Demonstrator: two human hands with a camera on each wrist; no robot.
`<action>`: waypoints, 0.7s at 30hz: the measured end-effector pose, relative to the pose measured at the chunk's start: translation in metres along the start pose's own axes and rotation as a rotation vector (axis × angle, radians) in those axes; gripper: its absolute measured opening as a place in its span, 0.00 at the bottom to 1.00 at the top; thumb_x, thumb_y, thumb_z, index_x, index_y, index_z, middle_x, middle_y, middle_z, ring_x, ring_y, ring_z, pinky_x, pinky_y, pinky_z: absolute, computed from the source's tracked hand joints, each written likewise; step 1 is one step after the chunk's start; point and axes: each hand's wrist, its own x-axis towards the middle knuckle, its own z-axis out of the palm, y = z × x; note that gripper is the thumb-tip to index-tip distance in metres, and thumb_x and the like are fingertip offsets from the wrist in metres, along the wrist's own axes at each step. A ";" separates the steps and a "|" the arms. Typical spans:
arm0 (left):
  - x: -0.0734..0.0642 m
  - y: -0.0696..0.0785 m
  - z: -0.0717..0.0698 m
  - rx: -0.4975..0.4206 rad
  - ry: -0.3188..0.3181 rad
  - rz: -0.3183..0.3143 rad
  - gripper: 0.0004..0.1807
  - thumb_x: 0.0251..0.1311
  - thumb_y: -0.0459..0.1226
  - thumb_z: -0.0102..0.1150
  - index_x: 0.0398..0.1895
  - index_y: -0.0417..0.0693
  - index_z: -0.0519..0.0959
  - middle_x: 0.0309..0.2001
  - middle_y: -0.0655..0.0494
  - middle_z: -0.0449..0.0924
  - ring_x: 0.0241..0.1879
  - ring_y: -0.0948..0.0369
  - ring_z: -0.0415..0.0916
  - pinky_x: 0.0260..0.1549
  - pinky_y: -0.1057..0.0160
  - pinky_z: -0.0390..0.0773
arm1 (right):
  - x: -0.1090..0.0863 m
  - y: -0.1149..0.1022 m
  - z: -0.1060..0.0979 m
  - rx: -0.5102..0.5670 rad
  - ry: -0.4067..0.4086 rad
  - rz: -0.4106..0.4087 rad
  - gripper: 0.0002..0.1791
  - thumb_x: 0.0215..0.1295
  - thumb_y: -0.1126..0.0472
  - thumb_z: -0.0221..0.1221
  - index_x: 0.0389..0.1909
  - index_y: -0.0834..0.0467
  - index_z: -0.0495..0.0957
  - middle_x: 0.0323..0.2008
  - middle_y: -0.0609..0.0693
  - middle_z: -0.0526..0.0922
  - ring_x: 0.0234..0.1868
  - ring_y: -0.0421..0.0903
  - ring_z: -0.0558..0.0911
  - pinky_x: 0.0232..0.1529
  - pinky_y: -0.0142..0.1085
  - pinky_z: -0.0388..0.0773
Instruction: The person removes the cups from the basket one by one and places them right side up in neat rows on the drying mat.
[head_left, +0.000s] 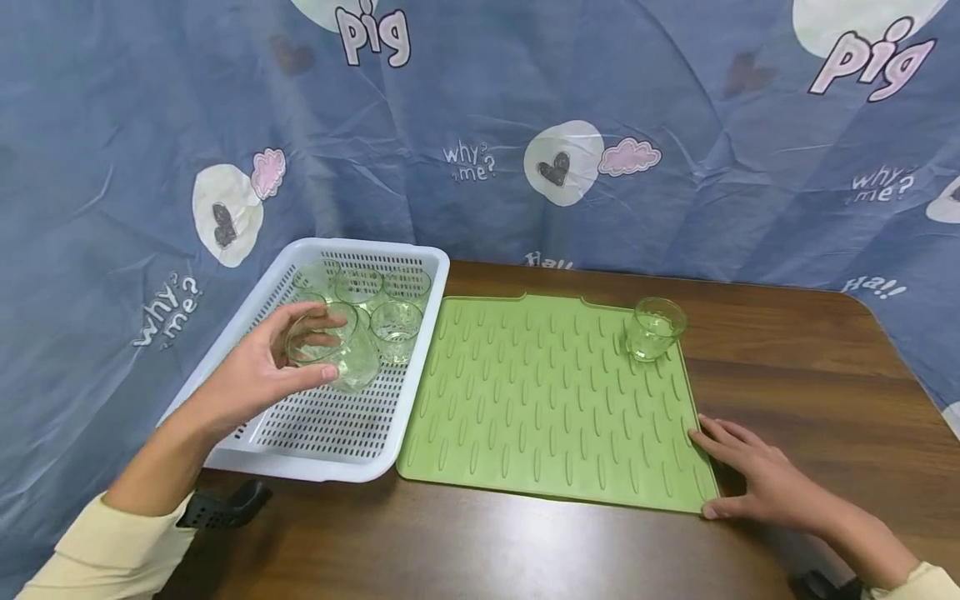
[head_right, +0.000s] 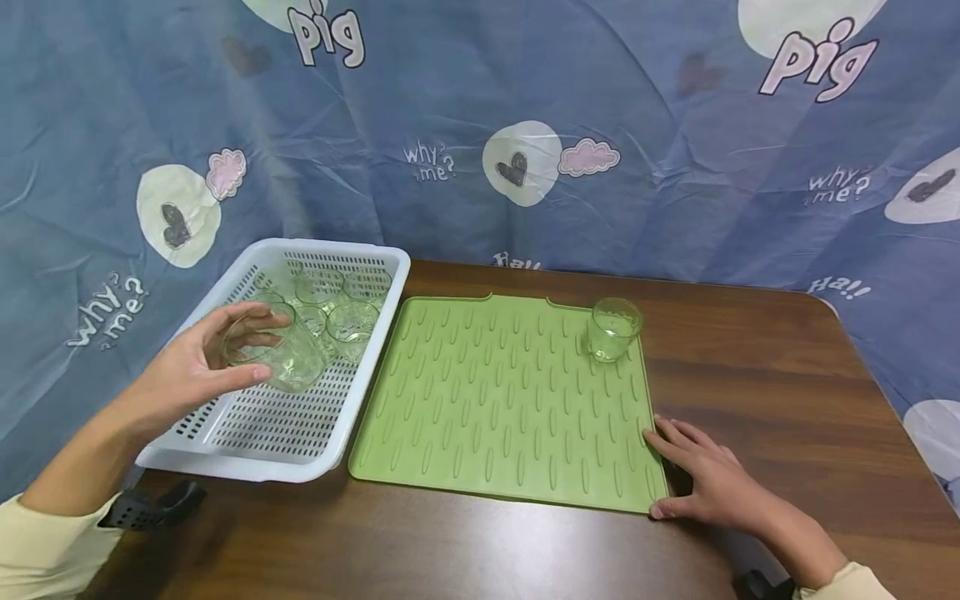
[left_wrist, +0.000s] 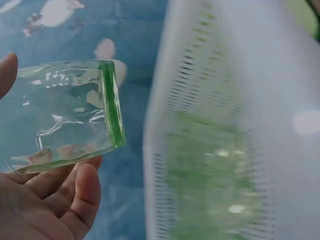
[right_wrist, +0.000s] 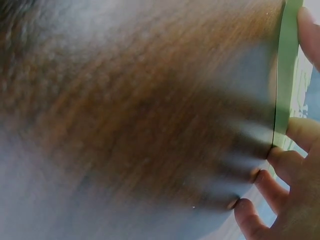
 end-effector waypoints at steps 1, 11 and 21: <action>0.002 0.007 -0.002 -0.003 -0.003 0.027 0.36 0.61 0.30 0.63 0.71 0.44 0.59 0.61 0.69 0.75 0.55 0.74 0.76 0.45 0.75 0.79 | -0.001 0.000 0.000 0.002 0.005 0.001 0.56 0.40 0.38 0.74 0.73 0.50 0.65 0.78 0.46 0.57 0.71 0.17 0.36 0.48 0.72 0.68; 0.030 0.058 -0.005 0.033 0.001 0.139 0.36 0.57 0.29 0.66 0.68 0.49 0.64 0.62 0.61 0.77 0.55 0.70 0.77 0.46 0.74 0.79 | -0.002 -0.002 0.001 0.035 0.002 0.022 0.56 0.40 0.39 0.75 0.73 0.51 0.65 0.77 0.52 0.59 0.70 0.16 0.35 0.50 0.72 0.65; 0.067 0.079 0.009 0.026 0.030 0.081 0.38 0.58 0.34 0.67 0.71 0.48 0.61 0.66 0.49 0.74 0.58 0.65 0.75 0.45 0.73 0.77 | -0.003 -0.001 0.001 0.044 -0.010 0.037 0.55 0.41 0.39 0.74 0.73 0.53 0.65 0.78 0.50 0.57 0.70 0.17 0.36 0.49 0.72 0.65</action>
